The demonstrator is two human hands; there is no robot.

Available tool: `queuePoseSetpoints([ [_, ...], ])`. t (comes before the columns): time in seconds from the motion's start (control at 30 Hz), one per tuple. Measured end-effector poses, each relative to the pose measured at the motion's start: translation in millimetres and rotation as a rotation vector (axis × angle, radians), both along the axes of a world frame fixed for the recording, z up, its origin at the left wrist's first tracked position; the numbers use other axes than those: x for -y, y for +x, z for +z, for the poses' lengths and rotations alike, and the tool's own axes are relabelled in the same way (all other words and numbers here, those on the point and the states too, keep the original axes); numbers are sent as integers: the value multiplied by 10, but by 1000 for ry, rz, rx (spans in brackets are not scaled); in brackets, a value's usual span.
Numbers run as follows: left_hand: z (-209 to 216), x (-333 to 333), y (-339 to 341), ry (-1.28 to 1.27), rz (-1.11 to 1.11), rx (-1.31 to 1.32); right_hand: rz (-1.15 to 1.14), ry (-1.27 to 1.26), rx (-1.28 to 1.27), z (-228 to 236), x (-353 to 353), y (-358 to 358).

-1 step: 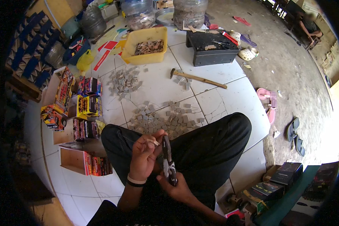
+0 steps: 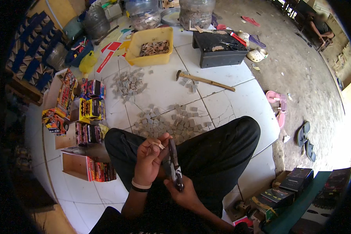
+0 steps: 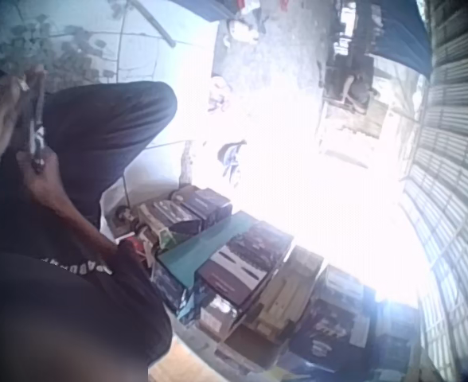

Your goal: The person sits on the floor and uses pliers to trim the fuse wires of small firecrackers. They pick up each firecracker, cut the wire, and place the trimmed item on the floor. The person repeats this process for multiple firecrackers.

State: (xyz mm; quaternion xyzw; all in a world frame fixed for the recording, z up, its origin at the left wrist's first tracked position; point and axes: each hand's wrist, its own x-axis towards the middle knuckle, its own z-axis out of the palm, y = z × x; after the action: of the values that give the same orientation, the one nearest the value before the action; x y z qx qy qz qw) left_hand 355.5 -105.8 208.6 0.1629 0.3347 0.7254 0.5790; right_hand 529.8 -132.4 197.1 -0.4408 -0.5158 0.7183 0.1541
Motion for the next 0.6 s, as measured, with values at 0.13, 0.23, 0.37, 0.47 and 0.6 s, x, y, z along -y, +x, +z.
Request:
queuePoseSetpoints([
  [0.13,-38,-112,3,181,0,28,-146,250,257,6,-94,38],
  [0.23,-193,-164,-46,-83,18,-222,-329,-171,72,1,-212,95],
  [0.37,-848,-869,-282,-343,50,-686,-480,-37,-53,46,-387,195],
  [0.47,-1346,-1516,-392,-364,143,-790,-388,-67,-42,118,-510,307],
  [0.6,-1747,-2043,-376,-348,388,-1041,-386,-25,-79,180,-536,410],
])
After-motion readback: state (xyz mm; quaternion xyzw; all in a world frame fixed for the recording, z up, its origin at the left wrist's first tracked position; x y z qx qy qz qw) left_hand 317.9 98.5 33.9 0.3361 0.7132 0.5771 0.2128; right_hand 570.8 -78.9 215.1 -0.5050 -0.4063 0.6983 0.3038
